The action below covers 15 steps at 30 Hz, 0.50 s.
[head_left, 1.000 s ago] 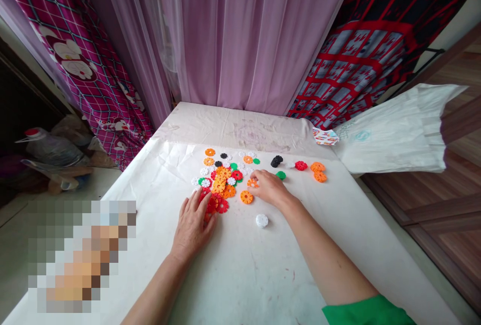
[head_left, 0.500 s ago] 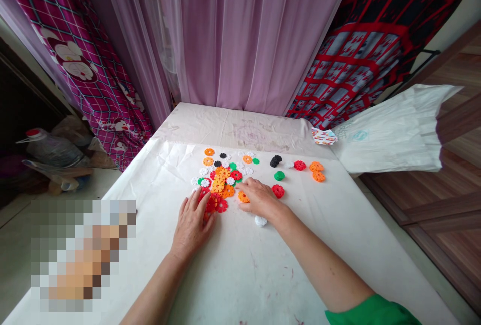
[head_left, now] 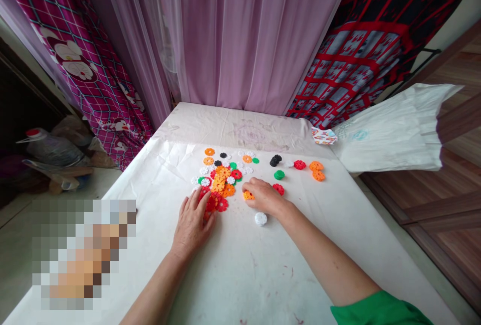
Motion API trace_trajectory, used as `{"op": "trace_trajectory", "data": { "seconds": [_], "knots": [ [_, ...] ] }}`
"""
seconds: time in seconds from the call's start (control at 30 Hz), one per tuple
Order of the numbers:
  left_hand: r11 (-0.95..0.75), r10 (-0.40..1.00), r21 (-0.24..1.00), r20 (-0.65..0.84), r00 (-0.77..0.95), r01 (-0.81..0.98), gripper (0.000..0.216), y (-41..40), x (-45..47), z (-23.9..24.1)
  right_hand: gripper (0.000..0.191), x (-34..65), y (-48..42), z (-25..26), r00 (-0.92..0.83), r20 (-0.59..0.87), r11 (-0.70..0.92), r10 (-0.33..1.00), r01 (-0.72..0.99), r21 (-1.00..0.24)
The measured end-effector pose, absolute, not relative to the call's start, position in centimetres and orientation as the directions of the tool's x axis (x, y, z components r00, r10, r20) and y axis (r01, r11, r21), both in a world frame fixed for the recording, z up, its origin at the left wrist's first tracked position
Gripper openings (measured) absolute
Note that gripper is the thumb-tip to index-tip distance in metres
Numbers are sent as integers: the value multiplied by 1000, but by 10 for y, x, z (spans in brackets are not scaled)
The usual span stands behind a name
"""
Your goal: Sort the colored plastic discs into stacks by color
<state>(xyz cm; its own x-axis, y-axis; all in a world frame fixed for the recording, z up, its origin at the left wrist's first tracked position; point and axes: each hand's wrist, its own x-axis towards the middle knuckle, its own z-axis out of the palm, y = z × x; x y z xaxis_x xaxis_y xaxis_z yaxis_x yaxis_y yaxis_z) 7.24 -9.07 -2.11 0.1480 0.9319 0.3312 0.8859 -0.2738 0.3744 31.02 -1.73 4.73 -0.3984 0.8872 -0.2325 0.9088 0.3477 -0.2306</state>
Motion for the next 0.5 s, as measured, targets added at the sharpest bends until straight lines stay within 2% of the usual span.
{"op": "trace_trajectory", "data": {
  "seconds": [0.27, 0.4, 0.5],
  "knots": [
    [-262, 935, 394, 330, 130, 881, 48, -90, 72, -24, 28, 313, -20, 54, -371, -244, 332, 896, 924, -189],
    [-253, 939, 375, 316, 134, 892, 48, -89, 72, -23, 28, 297, -18, 60, -454, -96, 430, 886, 881, -198],
    [-257, 942, 371, 301, 147, 892, 48, -89, 72, -22, 35, 276, -9, 63, -578, -17, 564, 816, 802, -196]
  ]
}}
